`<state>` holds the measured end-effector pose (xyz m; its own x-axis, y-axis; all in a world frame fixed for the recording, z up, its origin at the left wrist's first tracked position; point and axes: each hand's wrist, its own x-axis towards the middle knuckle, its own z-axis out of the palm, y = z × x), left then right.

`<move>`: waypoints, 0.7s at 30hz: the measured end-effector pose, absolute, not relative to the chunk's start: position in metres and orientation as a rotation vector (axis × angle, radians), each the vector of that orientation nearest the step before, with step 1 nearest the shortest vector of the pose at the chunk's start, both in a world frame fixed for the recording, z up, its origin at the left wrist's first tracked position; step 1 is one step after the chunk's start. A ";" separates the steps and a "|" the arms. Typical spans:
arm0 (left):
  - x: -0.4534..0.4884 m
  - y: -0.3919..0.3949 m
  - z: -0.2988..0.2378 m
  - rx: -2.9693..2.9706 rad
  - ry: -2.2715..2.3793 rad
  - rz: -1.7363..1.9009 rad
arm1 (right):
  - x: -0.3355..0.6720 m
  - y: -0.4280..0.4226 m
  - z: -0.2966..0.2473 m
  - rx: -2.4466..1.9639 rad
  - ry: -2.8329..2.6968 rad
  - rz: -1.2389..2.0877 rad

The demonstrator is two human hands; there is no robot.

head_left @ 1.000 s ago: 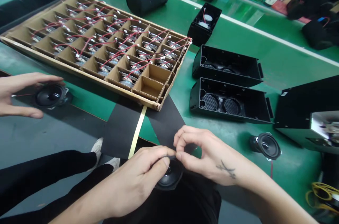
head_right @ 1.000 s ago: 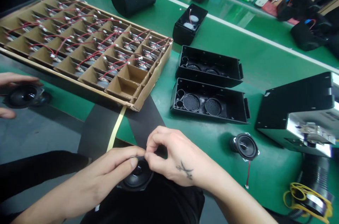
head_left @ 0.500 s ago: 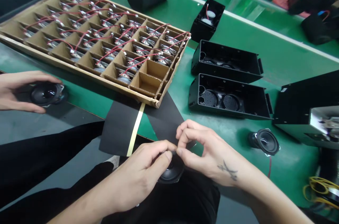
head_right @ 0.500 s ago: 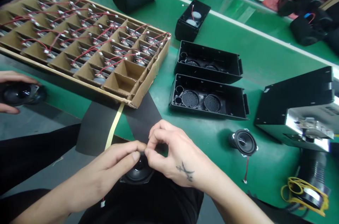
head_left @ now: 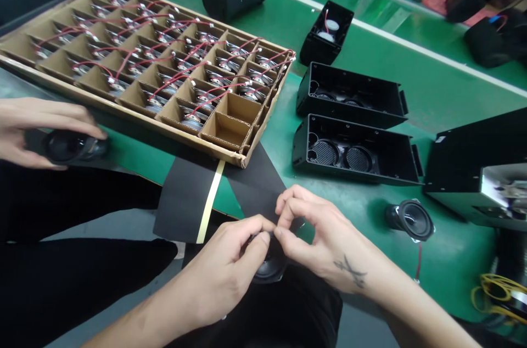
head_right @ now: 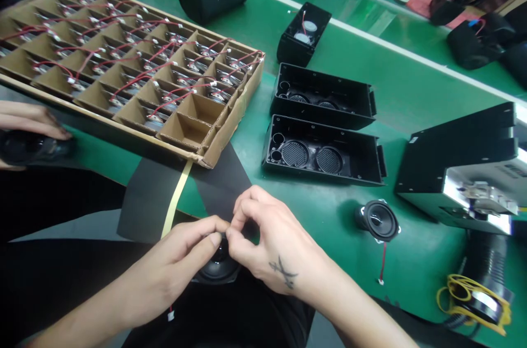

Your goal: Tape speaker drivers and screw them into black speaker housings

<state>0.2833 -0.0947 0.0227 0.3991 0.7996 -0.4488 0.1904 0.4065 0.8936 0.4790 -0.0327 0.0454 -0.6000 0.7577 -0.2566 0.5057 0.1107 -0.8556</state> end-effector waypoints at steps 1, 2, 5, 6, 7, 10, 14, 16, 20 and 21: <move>0.284 -0.095 0.021 1.123 1.130 0.508 | 0.479 -0.033 0.045 -1.266 -2.151 1.467; 0.284 -0.096 0.020 1.128 1.136 0.506 | 0.479 -0.034 0.044 -1.280 -2.160 1.448; 0.285 -0.097 0.019 1.132 1.161 0.497 | 0.478 -0.036 0.042 -1.310 -2.182 1.400; 0.285 -0.097 0.018 1.130 1.168 0.495 | 0.477 -0.037 0.042 -1.315 -2.186 1.386; 0.285 -0.097 0.018 1.132 1.172 0.496 | 0.477 -0.037 0.041 -1.317 -2.189 1.375; 0.285 -0.097 0.018 1.144 1.178 0.514 | 0.478 -0.038 0.042 -1.314 -2.193 1.352; 0.287 -0.097 0.020 1.191 1.199 0.539 | 0.480 -0.037 0.045 -1.296 -2.202 1.356; 0.289 -0.097 0.022 1.226 1.208 0.563 | 0.479 -0.036 0.045 -1.293 -2.196 1.380; 0.291 -0.098 0.023 1.248 1.221 0.612 | 0.479 -0.032 0.045 -1.273 -2.179 1.414; 0.291 -0.099 0.023 1.253 1.222 0.616 | 0.480 -0.031 0.046 -1.273 -2.189 1.419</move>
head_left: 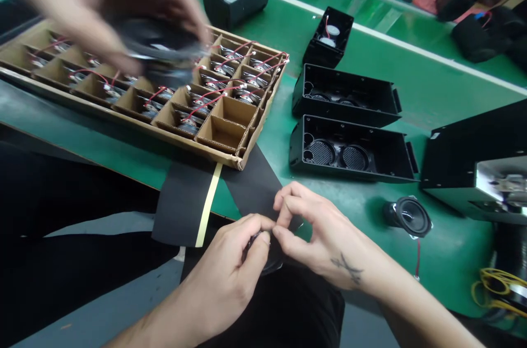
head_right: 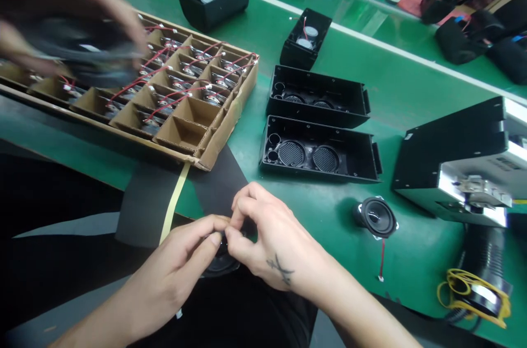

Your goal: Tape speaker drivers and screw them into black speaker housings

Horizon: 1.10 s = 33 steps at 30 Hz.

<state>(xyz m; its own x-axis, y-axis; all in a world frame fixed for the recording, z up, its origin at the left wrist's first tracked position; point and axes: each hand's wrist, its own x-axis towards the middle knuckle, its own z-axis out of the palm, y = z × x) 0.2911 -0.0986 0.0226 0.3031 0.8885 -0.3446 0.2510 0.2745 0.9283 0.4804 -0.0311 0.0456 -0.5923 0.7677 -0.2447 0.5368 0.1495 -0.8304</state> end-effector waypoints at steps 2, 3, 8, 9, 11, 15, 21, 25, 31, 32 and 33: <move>0.290 -0.099 0.023 1.259 1.219 0.619 | 0.485 -0.028 0.048 -1.287 -2.238 1.414; 0.289 -0.098 0.024 1.248 1.213 0.613 | 0.489 -0.026 0.050 -1.298 -2.259 1.406; 0.279 -0.095 0.031 1.066 1.099 0.536 | 0.505 -0.020 0.064 -1.329 -2.150 1.478; 0.278 -0.095 0.032 1.049 1.070 0.527 | 0.505 -0.021 0.066 -1.329 -2.137 1.473; 0.276 -0.095 0.034 1.046 1.044 0.510 | 0.504 -0.025 0.068 -1.305 -2.142 1.448; 0.280 -0.095 0.035 1.093 1.098 0.468 | 0.499 -0.033 0.067 -1.230 -2.101 1.521; 0.297 -0.091 0.040 1.187 1.144 0.594 | 0.501 -0.041 0.049 -1.209 -1.792 1.799; 0.306 -0.081 0.040 1.046 1.008 0.571 | 0.533 -0.046 0.042 -1.107 -1.369 1.885; 0.310 -0.049 0.028 0.799 0.929 0.569 | 0.643 -0.065 0.043 -1.710 -1.502 0.794; 0.312 -0.042 0.027 0.849 0.951 0.590 | 0.656 -0.068 0.040 -1.816 -1.540 0.620; 0.316 -0.036 0.025 0.948 0.998 0.620 | 0.666 -0.070 0.035 -1.877 -1.569 0.510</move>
